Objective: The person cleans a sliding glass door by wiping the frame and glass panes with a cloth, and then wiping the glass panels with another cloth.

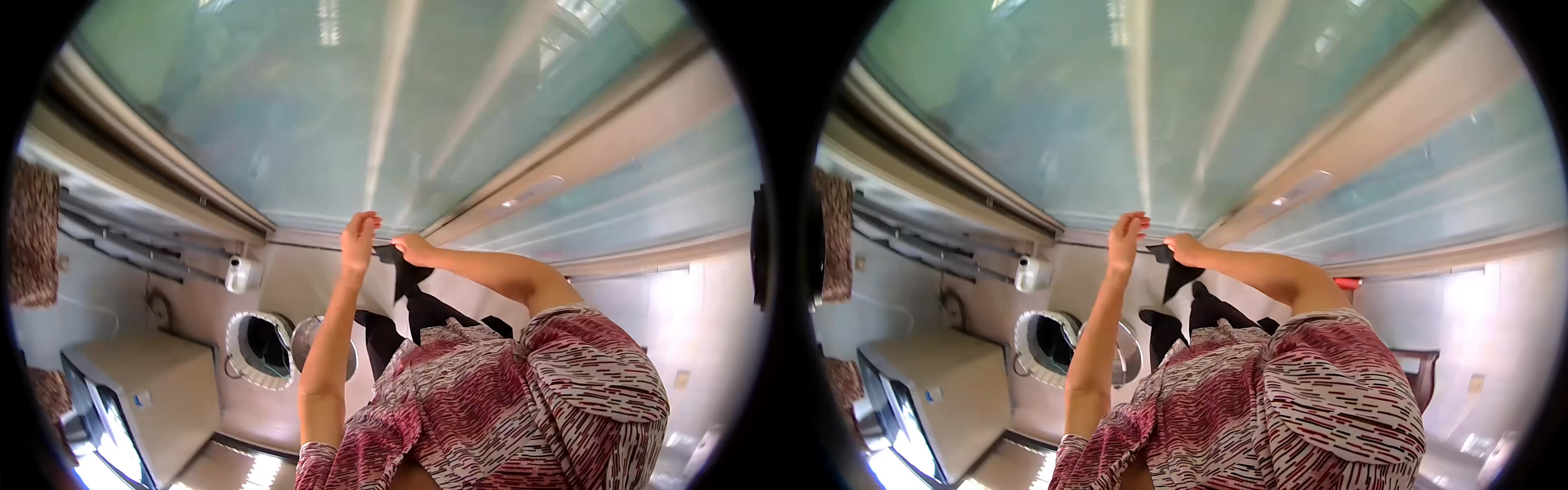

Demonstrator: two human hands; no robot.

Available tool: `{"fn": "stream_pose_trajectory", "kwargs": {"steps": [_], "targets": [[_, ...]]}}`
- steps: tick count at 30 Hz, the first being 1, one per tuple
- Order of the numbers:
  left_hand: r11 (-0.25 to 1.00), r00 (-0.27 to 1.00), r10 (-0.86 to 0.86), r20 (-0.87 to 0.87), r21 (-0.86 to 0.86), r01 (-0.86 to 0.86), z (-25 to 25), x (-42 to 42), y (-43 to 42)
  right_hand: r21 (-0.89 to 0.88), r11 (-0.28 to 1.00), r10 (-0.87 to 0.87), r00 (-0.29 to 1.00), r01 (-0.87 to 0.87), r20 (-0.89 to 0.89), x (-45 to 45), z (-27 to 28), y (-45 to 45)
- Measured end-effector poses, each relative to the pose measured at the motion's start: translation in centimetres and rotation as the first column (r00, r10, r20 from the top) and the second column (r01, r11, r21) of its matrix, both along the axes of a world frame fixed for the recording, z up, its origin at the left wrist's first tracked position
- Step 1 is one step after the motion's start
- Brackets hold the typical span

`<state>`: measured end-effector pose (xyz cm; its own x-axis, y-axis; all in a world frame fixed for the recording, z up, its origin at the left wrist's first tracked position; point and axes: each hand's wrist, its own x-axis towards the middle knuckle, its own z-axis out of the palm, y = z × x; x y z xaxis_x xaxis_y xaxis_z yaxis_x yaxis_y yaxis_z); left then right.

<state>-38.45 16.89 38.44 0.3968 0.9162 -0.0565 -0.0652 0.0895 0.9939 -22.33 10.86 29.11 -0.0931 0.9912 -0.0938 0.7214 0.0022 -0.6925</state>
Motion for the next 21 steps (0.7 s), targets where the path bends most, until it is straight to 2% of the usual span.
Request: {"fn": "stream_pose_trajectory", "kwargs": {"steps": [1,2,3,4,5,6,7,9,11,12,13,16,17,18,19,20,21], "targets": [[0.99,0.996,-0.074,-0.045,0.12,0.078,1.5,3.1,-0.6,0.001,0.996,-0.087,0.996,0.087,-0.032,3.4,-0.3,-2.0],[0.986,0.995,-0.07,-0.075,0.143,0.08,1.7,4.1,-1.8,0.011,0.995,-0.095,0.995,0.095,-0.042,5.0,0.0,-3.8],[0.962,0.988,-0.087,-0.13,0.246,0.117,3.5,5.9,-2.8,0.001,0.981,-0.192,0.981,0.192,-0.04,6.5,0.9,-5.0],[0.904,0.988,-0.088,-0.124,0.406,0.132,5.3,8.2,-3.9,0.0,0.955,-0.295,0.955,0.295,-0.045,8.3,1.9,-5.9],[0.835,0.992,-0.073,-0.1,0.538,0.116,7.0,9.1,-5.3,0.006,0.954,-0.298,0.953,0.298,-0.05,9.2,3.2,-7.2],[0.663,0.994,-0.025,-0.106,0.743,0.096,5.4,8.6,-3.1,-0.091,0.935,-0.349,0.935,0.343,-0.065,8.9,1.3,-4.8],[0.388,0.987,-0.017,-0.161,0.908,0.155,5.4,13.9,-6.6,-0.165,0.896,-0.435,0.888,0.412,-0.148,13.1,-0.1,-8.0],[0.428,0.988,-0.043,-0.15,0.891,0.154,6.4,15.0,-6.8,-0.166,0.906,-0.405,0.911,0.389,-0.081,14.5,1.1,-7.7],[0.049,0.939,-0.113,-0.324,0.942,0.331,6.3,17.9,-7.6,-0.169,0.906,-0.4,0.915,0.387,-0.048,16.4,-1.4,-9.5],[-0.027,0.928,-0.119,-0.354,0.935,0.353,5.9,19.4,-7.6,0.07,0.924,-0.375,0.927,0.376,-0.033,17.2,-3.1,-9.4],[-0.028,0.93,-0.139,-0.339,0.941,0.338,4.5,16.0,-4.9,0.295,0.894,-0.358,0.933,0.336,0.021,13.2,-3.9,-7.0],[-0.218,0.876,-0.088,-0.474,0.867,0.448,5.9,19.2,-4.6,0.381,0.838,-0.379,0.919,0.391,-0.108,13.7,1.0,-6.6],[-0.234,0.873,-0.115,-0.473,0.867,0.439,6.2,19.5,-4.2,0.342,0.85,-0.402,0.913,0.401,-0.072,13.6,0.7,-5.8],[-0.285,0.828,-0.073,-0.556,0.807,0.517,6.4,19.7,-3.8,0.3,0.859,-0.422,0.906,0.414,-0.039,13.4,0.2,-5.3],[-0.337,0.779,-0.017,-0.627,0.737,0.586,6.7,20.3,-3.6,0.146,0.893,-0.431,0.902,0.425,0.014,13.3,2.1,-5.3],[-0.354,0.792,-0.033,-0.609,0.748,0.561,6.9,18.5,-2.2,0.137,0.881,-0.466,0.882,0.453,0.079,11.0,3.1,-4.0],[-0.43,0.771,0.07,-0.633,0.678,0.595,6.7,18.5,-2.1,0.157,0.869,-0.485,0.871,0.47,0.079,11.1,3.1,-3.5]]}}
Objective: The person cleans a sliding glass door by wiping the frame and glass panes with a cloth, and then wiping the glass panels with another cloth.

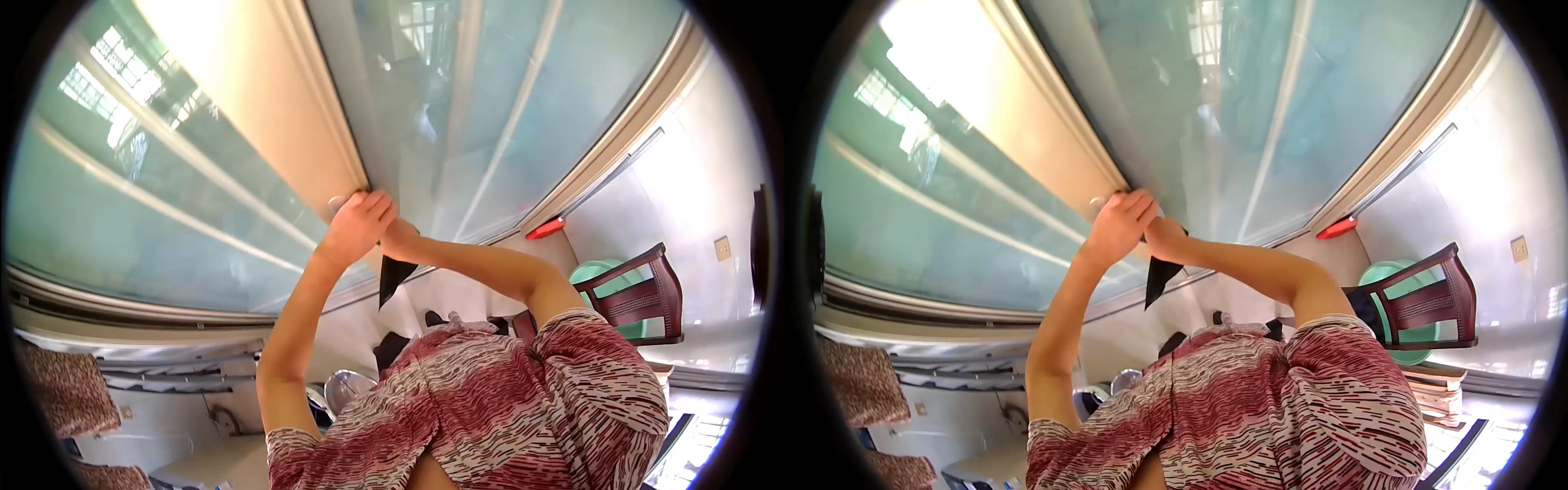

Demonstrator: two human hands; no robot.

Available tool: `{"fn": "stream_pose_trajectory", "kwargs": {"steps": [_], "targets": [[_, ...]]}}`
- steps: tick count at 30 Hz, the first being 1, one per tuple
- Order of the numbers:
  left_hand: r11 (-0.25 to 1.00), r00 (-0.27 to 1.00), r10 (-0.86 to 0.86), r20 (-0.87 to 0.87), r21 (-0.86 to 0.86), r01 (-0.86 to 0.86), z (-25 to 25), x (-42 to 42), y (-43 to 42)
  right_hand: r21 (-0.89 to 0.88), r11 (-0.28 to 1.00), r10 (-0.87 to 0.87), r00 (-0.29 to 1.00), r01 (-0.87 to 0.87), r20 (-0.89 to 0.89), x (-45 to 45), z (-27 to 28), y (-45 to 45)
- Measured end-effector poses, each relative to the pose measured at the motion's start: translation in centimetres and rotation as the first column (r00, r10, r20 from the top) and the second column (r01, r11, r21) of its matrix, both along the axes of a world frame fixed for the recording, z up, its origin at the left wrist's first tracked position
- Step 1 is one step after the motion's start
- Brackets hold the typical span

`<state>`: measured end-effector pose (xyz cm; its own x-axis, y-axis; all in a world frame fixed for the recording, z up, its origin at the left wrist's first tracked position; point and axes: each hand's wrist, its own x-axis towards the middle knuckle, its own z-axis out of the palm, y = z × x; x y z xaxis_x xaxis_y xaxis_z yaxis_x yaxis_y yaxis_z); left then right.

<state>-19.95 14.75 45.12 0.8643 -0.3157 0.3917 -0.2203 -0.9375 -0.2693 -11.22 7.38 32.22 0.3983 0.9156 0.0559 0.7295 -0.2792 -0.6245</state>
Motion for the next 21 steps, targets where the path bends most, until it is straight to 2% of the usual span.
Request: {"fn": "stream_pose_trajectory", "kwargs": {"steps": [1,2,3,5,6,8,12,14,15,16,18,19,21], "targets": [[0.991,0.999,0.032,-0.033,0.128,-0.028,-0.1,0.1,-0.2,0.154,0.987,0.033,0.999,-0.038,0.04,0.4,-0.5,0.3],[0.991,1.0,0.011,-0.026,0.136,-0.007,-0.4,-0.2,0.1,0.294,0.952,0.059,0.994,-0.083,0.09,0.2,-1.2,0.8],[0.986,0.998,0.04,-0.048,0.162,-0.032,-0.6,-0.1,0.3,0.298,0.952,0.038,0.995,-0.065,0.097,0.2,-1.4,0.8],[0.979,0.996,0.066,-0.06,0.198,-0.053,-0.3,0.0,0.4,0.155,0.981,0.11,0.993,-0.116,0.045,0.3,-1.1,1.0],[0.978,0.999,0.02,-0.05,0.207,-0.009,-0.1,-0.2,0.7,0.163,0.984,0.063,0.996,-0.071,0.056,0.1,-0.5,1.3],[0.987,0.999,0.018,-0.042,0.159,-0.011,0.0,-0.3,1.1,-0.081,0.988,0.14,0.988,-0.135,0.061,-0.1,0.6,1.3],[1.0,1.0,-0.026,0.016,0.007,0.026,0.3,-1.3,1.6,-0.007,0.987,0.16,0.985,-0.16,0.062,-1.0,1.5,2.0],[0.999,0.998,-0.042,0.054,0.011,0.041,0.7,-2.1,1.8,-0.006,0.993,0.114,0.992,-0.114,0.051,-2.4,1.2,2.6],[0.999,0.995,-0.032,0.095,0.01,0.031,0.7,-2.5,2.1,-0.097,0.989,0.115,0.991,-0.108,0.065,-2.9,2.5,2.5],[0.999,0.995,-0.044,0.094,0.008,0.044,0.6,-2.9,2.4,-0.099,0.99,0.102,0.993,-0.096,0.063,-3.3,3.2,2.5],[0.999,1.0,0.016,0.015,-0.032,-0.016,0.6,-3.9,3.1,-0.132,0.985,0.116,0.993,-0.11,0.036,-4.3,4.3,2.8],[0.999,0.999,0.006,0.049,-0.031,-0.005,0.5,-4.3,3.6,-0.098,0.989,0.116,0.992,-0.111,0.044,-4.8,1.8,4.4],[0.999,0.999,0.041,0.035,-0.033,-0.04,1.1,-5.7,4.3,-0.077,0.988,0.136,0.989,-0.131,0.064,-6.2,0.7,6.2]]}}
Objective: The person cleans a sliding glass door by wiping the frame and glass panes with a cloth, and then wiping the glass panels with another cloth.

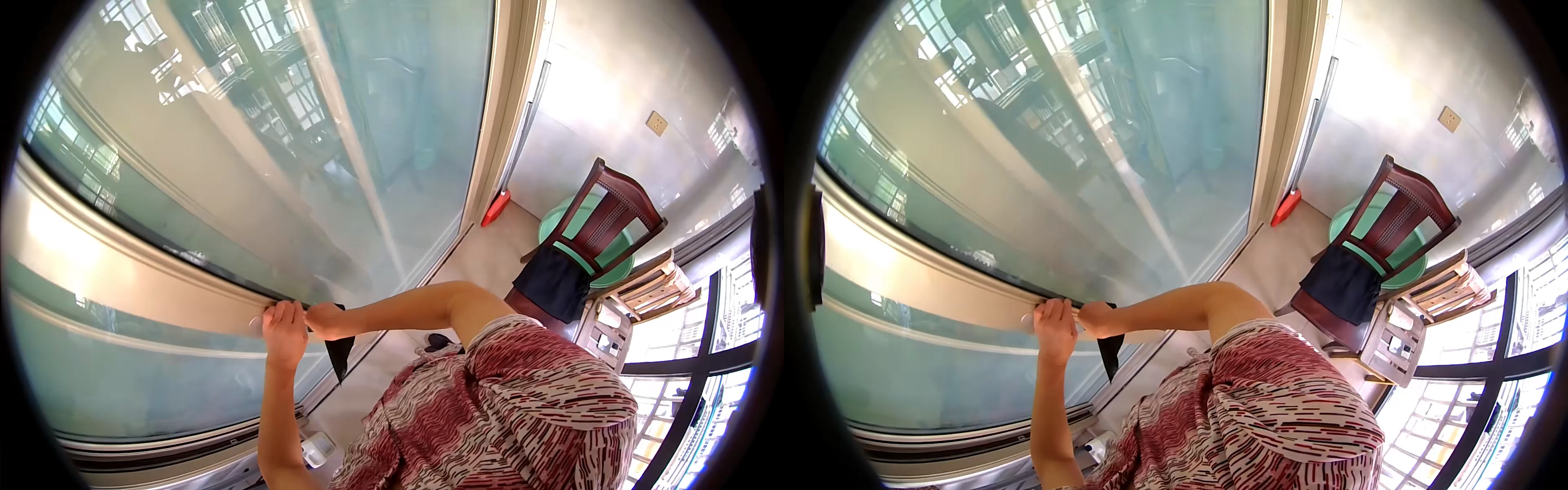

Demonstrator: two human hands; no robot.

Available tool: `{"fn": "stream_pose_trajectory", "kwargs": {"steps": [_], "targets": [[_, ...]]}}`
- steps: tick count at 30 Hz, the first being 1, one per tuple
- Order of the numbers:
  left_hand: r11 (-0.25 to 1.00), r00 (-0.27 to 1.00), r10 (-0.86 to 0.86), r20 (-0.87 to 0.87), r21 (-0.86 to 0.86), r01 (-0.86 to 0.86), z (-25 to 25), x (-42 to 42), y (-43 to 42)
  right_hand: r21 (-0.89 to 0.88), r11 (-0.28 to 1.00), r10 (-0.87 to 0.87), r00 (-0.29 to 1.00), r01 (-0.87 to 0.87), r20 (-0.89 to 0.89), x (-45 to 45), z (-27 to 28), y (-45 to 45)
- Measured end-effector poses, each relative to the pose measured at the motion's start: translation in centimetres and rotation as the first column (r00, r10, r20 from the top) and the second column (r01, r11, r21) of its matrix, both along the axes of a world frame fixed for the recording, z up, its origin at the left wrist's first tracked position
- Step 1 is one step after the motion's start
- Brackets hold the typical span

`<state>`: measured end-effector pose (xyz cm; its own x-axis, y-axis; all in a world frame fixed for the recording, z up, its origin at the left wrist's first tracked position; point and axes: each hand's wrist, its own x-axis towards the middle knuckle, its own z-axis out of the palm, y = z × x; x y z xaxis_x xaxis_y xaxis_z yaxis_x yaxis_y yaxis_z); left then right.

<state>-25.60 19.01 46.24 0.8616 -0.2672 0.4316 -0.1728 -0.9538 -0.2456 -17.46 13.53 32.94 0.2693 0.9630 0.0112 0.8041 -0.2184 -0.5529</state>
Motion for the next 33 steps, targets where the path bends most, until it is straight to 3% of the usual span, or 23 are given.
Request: {"fn": "stream_pose_trajectory", "kwargs": {"steps": [3,5,6,7,11,13,14,16,17,20,23,26,28,29,30,33], "targets": [[0.999,0.999,0.044,0.004,0.004,-0.044,0.1,-2.0,1.2,0.017,0.995,0.093,0.995,-0.093,0.037,-1.4,0.1,1.5],[0.992,0.992,0.123,0.022,0.033,-0.124,0.7,-3.3,1.9,-0.103,0.983,0.148,0.988,-0.152,-0.05,-2.2,3.0,0.9],[0.992,0.991,0.118,0.064,0.029,-0.12,0.7,-4.0,2.3,-0.012,0.999,0.047,0.989,-0.049,-0.14,-3.1,1.9,1.2],[0.992,0.99,0.123,0.066,0.023,-0.124,0.6,-5.1,2.8,-0.018,0.998,0.05,0.989,-0.053,-0.136,-3.7,1.0,1.2],[0.983,0.97,0.178,0.167,0.024,-0.184,0.1,-8.3,4.8,0.058,0.984,0.178,0.915,-0.169,-0.362,-3.0,-5.2,0.8],[0.953,0.938,0.298,0.179,-0.004,-0.302,0.0,-9.9,5.5,-0.114,0.988,-0.005,0.721,-0.103,-0.693,-1.6,-5.5,-2.6],[0.941,0.924,0.336,0.182,-0.015,-0.339,0.1,-10.6,5.6,-0.097,0.986,0.017,0.652,-0.138,-0.758,-0.6,-5.7,-4.4],[0.924,0.9,0.378,0.219,-0.025,-0.382,0.5,-12.1,5.6,-0.179,0.984,-0.158,0.515,0.009,-0.843,0.3,-7.6,-7.7],[0.906,0.872,0.415,0.26,-0.029,-0.422,0.4,-12.7,5.8,-0.128,0.99,-0.079,0.518,-0.06,-0.852,1.2,-9.4,-9.4],[0.861,0.827,0.507,0.243,-0.097,-0.5,-0.8,-14.5,6.1,-0.16,0.985,-0.169,0.198,0.062,-0.965,1.9,-9.9,-14.8],[0.843,0.814,0.537,0.22,-0.127,-0.522,-1.0,-14.0,3.8,-0.145,0.978,-0.122,-0.15,0.151,-0.981,2.4,-8.8,-19.1],[0.914,0.943,0.318,0.099,-0.295,-0.278,-1.4,-10.1,-0.7,-0.175,0.962,-0.058,-0.471,0.208,-0.88,2.9,-6.1,-22.1],[0.91,0.981,0.193,0.002,-0.373,-0.178,-2.6,-6.8,-3.5,-0.2,0.955,-0.032,-0.591,0.22,-0.806,3.3,-4.2,-23.3],[0.914,0.993,0.117,-0.028,-0.388,-0.118,-3.2,-4.9,-4.9,-0.198,0.956,-0.025,-0.609,0.218,-0.792,3.7,-3.8,-23.9],[0.914,0.995,0.077,-0.068,-0.394,-0.098,-3.8,-2.6,-6.4,0.036,0.974,0.147,-0.503,0.225,-0.852,4.7,-8.1,-24.4],[0.888,0.991,-0.056,-0.118,-0.459,-0.004,-4.8,4.6,-10.6,-0.005,0.971,0.116,-0.488,0.239,-0.865,7.0,-8.2,-25.9]]}}
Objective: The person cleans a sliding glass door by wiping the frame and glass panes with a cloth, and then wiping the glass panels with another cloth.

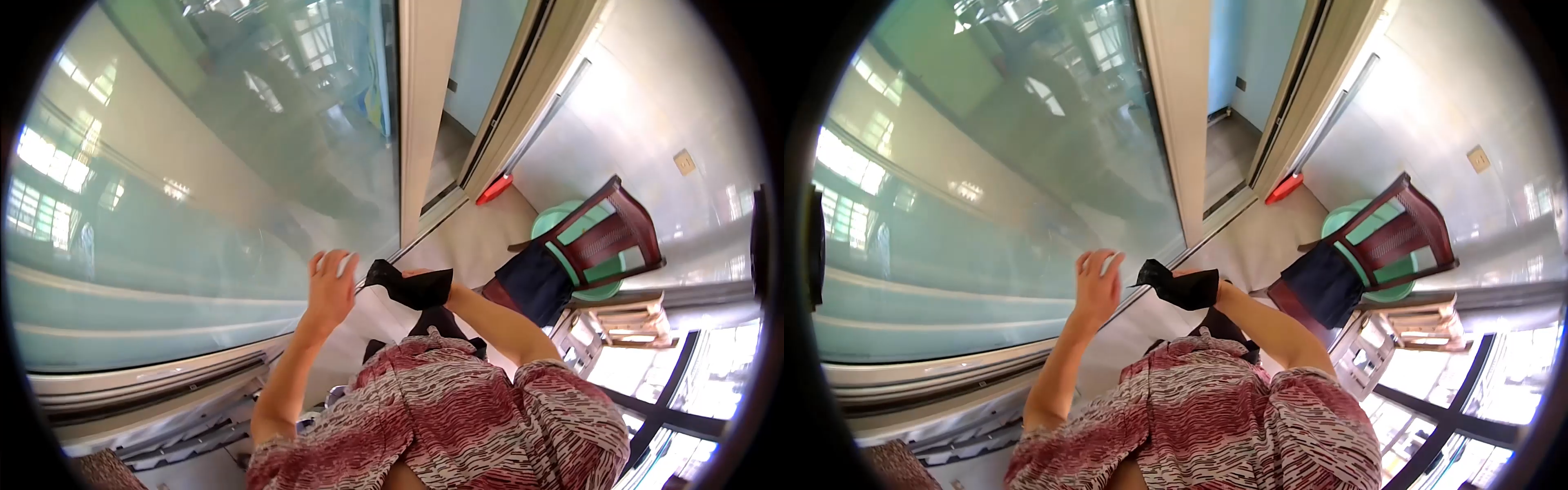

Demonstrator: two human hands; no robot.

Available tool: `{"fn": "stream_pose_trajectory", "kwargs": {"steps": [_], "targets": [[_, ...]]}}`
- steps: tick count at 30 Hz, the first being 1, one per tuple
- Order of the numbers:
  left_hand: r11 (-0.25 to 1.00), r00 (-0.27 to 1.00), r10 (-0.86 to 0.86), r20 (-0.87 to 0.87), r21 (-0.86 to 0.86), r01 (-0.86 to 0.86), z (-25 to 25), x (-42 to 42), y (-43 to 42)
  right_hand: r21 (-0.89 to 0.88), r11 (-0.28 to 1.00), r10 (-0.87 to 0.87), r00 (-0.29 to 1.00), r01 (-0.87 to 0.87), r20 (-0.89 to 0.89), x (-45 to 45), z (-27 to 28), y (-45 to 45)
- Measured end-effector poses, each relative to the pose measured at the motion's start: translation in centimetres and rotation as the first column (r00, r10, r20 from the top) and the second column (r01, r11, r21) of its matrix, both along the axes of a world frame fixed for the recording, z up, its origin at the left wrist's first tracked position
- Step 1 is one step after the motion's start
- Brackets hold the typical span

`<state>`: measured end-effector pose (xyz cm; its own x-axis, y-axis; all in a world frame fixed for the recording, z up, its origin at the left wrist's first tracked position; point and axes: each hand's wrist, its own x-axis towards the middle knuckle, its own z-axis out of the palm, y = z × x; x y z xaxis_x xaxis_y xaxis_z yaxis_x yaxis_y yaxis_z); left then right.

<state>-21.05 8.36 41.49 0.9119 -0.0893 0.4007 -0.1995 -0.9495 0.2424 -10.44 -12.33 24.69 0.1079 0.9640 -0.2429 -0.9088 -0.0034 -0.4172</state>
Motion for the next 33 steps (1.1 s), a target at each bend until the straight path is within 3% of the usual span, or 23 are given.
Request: {"fn": "stream_pose_trajectory", "kwargs": {"steps": [2,3,4,6,7,8,10,11,12,13,14,17,19,20,21,22,23,25,28,29,30,31,33], "targets": [[0.997,0.997,-0.07,0.021,-0.038,0.07,-0.8,4.8,-3.0,0.002,1.0,-0.006,0.99,0.005,0.144,2.5,1.1,-1.1],[0.995,0.995,-0.098,0.008,-0.03,0.098,-1.3,7.5,-4.2,0.01,0.998,0.058,0.886,-0.06,-0.46,4.3,1.0,-1.6],[0.991,0.991,-0.131,-0.013,-0.025,0.131,-1.7,10.0,-5.4,0.032,0.994,0.077,0.442,-0.108,-0.894,5.8,0.8,-2.2],[0.985,0.989,-0.14,-0.044,0.091,0.144,-1.8,14.8,-7.3,0.061,0.984,0.033,-0.163,-0.166,-0.986,9.0,0.5,-3.1],[0.96,0.981,-0.174,-0.082,0.206,0.187,-1.9,16.8,-7.5,0.015,0.998,0.042,0.529,-0.054,-0.847,10.1,0.6,-3.5],[0.966,0.986,-0.144,-0.083,0.204,0.158,-2.9,18.5,-7.2,0.016,1.0,0.027,0.731,-0.022,-0.682,11.4,0.7,-4.0],[0.873,0.997,0.004,-0.081,0.486,0.036,-4.8,21.8,-6.5,-0.03,0.999,-0.031,0.978,0.025,-0.206,13.9,1.8,-4.9],[0.711,0.996,0.091,-0.023,0.702,-0.049,-5.1,22.0,-6.2,-0.021,0.998,-0.067,0.983,0.064,-0.173,14.9,2.5,-5.4],[0.713,0.993,0.115,-0.024,0.698,-0.065,-5.8,22.3,-6.4,-0.027,0.997,-0.077,0.987,0.074,-0.141,15.6,2.6,-5.6],[0.679,0.881,0.306,-0.36,0.732,0.063,-6.8,22.6,-6.5,-0.034,0.996,-0.087,0.99,0.084,-0.109,16.3,2.7,-5.8],[0.675,0.623,0.471,-0.624,0.71,0.201,-7.8,22.6,-6.5,-0.041,0.995,-0.097,0.992,0.094,-0.076,17.0,2.8,-6.0],[0.597,0.571,0.562,-0.598,0.771,0.22,-8.9,20.7,-4.1,-0.011,0.999,0.027,0.965,-0.031,-0.262,19.6,-0.3,-4.8],[0.609,0.568,0.545,-0.617,0.757,0.237,-8.8,19.7,-3.0,0.018,1.0,0.004,0.995,-0.006,0.098,20.4,0.1,-3.0],[0.618,0.582,0.509,-0.634,0.74,0.265,-8.8,19.3,-2.4,0.025,0.999,0.033,0.995,-0.036,0.092,20.9,0.3,-1.8],[0.622,0.564,0.53,-0.633,0.743,0.249,-8.7,19.0,-2.0,0.064,0.997,-0.014,0.81,-0.03,0.586,21.4,0.8,-0.6],[0.627,0.523,0.539,-0.661,0.729,0.274,-8.6,19.0,-1.8,0.164,0.983,-0.114,0.43,-0.081,0.896,22.0,1.7,0.8],[0.637,0.481,0.543,-0.688,0.711,0.297,-8.6,18.9,-1.4,0.261,0.962,-0.265,-0.049,-0.076,0.963,22.5,2.8,2.2],[0.637,0.426,0.571,-0.701,0.706,0.309,-9.0,18.3,-0.7,0.217,0.971,-0.213,0.054,-0.098,0.976,23.4,2.5,4.8],[0.711,0.361,0.56,-0.746,0.656,0.254,-7.0,17.2,0.3,0.304,0.929,-0.318,-0.034,-0.213,0.948,24.6,4.6,9.3],[0.764,0.371,0.519,-0.77,0.613,0.202,-6.4,16.6,0.3,0.263,0.942,-0.261,0.036,-0.209,0.965,24.9,4.5,10.3],[0.774,0.337,0.541,-0.77,0.613,0.159,-6.6,15.9,0.7,0.139,0.951,0.052,0.584,-0.277,0.81,25.2,4.0,11.4],[0.78,0.397,0.536,-0.745,0.617,0.106,-7.0,15.3,1.1,-0.005,0.967,0.245,0.921,-0.256,0.304,25.4,4.6,12.7],[0.794,0.4,0.545,-0.737,0.607,0.036,-6.1,15.1,1.4,-0.014,0.956,0.277,0.881,-0.294,0.383,25.2,9.1,13.8]]}}
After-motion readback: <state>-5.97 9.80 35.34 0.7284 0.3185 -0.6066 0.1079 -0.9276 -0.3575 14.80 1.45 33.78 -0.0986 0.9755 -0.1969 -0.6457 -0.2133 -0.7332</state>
